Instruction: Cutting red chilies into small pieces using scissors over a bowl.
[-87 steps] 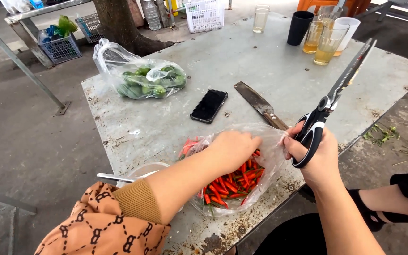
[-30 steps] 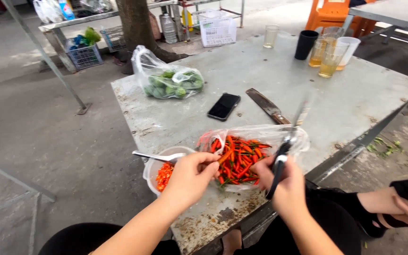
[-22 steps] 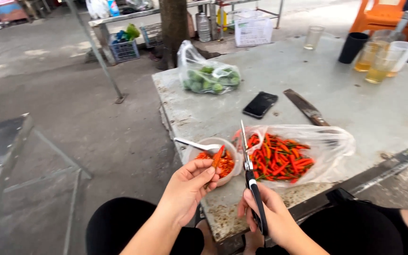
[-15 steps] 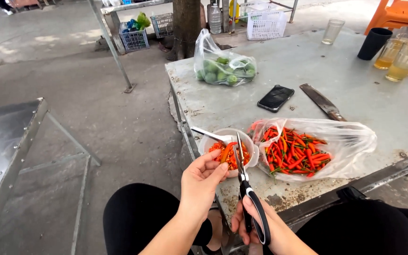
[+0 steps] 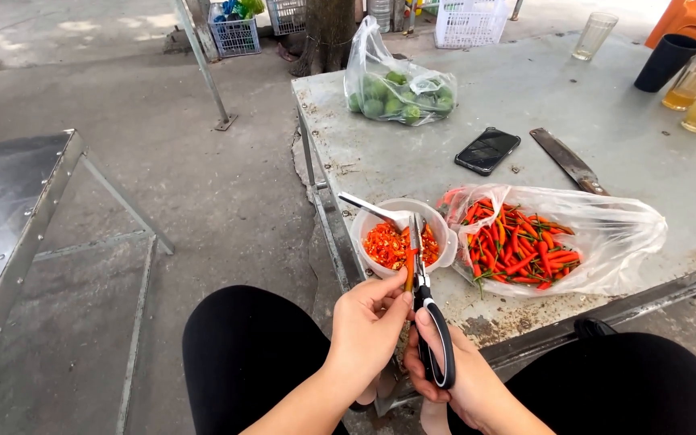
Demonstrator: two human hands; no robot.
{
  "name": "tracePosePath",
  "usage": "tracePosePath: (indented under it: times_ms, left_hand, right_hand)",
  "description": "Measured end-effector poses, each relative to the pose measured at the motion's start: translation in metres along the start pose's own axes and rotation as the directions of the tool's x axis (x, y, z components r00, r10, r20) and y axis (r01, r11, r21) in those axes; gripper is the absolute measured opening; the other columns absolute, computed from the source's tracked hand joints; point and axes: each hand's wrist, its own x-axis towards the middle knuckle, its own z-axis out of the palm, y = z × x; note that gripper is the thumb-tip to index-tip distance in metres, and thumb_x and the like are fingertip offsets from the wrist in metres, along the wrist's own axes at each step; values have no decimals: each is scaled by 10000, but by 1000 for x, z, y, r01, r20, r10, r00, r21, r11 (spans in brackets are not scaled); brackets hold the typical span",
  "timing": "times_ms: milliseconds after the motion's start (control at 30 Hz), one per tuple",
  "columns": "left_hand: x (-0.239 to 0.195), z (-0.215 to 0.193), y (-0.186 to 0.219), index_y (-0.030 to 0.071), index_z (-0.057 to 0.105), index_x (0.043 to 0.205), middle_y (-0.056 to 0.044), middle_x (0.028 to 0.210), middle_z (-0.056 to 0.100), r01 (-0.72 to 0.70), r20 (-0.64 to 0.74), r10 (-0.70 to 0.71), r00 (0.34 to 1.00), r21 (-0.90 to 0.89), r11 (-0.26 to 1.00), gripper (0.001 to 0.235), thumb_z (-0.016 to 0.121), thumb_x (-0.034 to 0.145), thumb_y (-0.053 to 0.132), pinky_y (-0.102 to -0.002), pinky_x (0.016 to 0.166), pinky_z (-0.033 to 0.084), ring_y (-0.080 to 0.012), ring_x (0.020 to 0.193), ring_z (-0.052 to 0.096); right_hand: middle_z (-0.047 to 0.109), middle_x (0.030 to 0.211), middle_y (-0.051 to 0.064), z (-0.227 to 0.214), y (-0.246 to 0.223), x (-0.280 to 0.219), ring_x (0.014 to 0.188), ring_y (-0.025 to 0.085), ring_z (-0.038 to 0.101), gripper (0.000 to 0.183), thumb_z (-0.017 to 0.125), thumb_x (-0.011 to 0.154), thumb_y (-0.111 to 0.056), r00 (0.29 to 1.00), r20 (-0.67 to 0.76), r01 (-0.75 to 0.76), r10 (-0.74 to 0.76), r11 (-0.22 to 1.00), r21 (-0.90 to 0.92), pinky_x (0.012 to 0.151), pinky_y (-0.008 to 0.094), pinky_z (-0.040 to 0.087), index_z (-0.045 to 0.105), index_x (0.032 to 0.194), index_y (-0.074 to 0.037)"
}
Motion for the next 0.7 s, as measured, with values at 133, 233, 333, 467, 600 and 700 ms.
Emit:
tracePosePath:
  times_ms: [133,233,333,467,600,700]
  left_hand:
    - [1,1,1,77,732,1072,-17,767,630,-15,-41,17,999,41,999,302,636,790,31,-187,574,503,-84,615,634]
    - [0,3,-2,76,727,1079,-18,763,614,-31,-43,33,999,44,999,309,625,791,29,-188,557,511,-94,590,653]
    - [0,5,-6,55,716,1086,-34,781,609,-36,-26,36,999,17,999,306,621,797,22,-191,553,528,-104,598,663]
    - [-2,7,1,64,724,1073,-37,780,604,-8,-27,9,1000,26,1000,292,620,802,29,-198,499,549,-106,605,671]
    - [0,7,-1,56,717,1076,-38,785,612,-50,-18,51,999,47,998,294,612,803,27,-195,518,537,-94,618,653]
    - [2,7,-3,53,737,1034,-24,773,622,-93,-41,96,995,72,993,272,617,793,22,-189,549,500,-77,613,615]
  right_hand:
    - [404,534,126,-10,7,8,324,168,341,458,424,912,-474,996,86,-39,38,999,15,293,237,145,457,842,-23]
    - [438,566,125,-16,12,13,351,180,382,528,380,876,-560,986,150,-72,67,997,27,311,243,157,467,856,-40]
    - [457,583,131,-19,13,16,364,183,401,553,375,869,-577,983,169,-78,68,996,54,318,237,162,478,851,-33]
    - [468,605,134,-20,8,12,394,189,414,522,362,884,-549,977,211,-45,40,999,22,326,237,167,474,844,-40]
    - [473,584,147,-13,4,10,364,192,421,586,373,857,-584,987,156,-35,35,999,-1,318,239,174,484,785,-14]
    - [452,544,128,-6,-3,6,359,177,383,533,423,868,-552,995,55,-79,81,996,-46,343,248,155,489,807,-27]
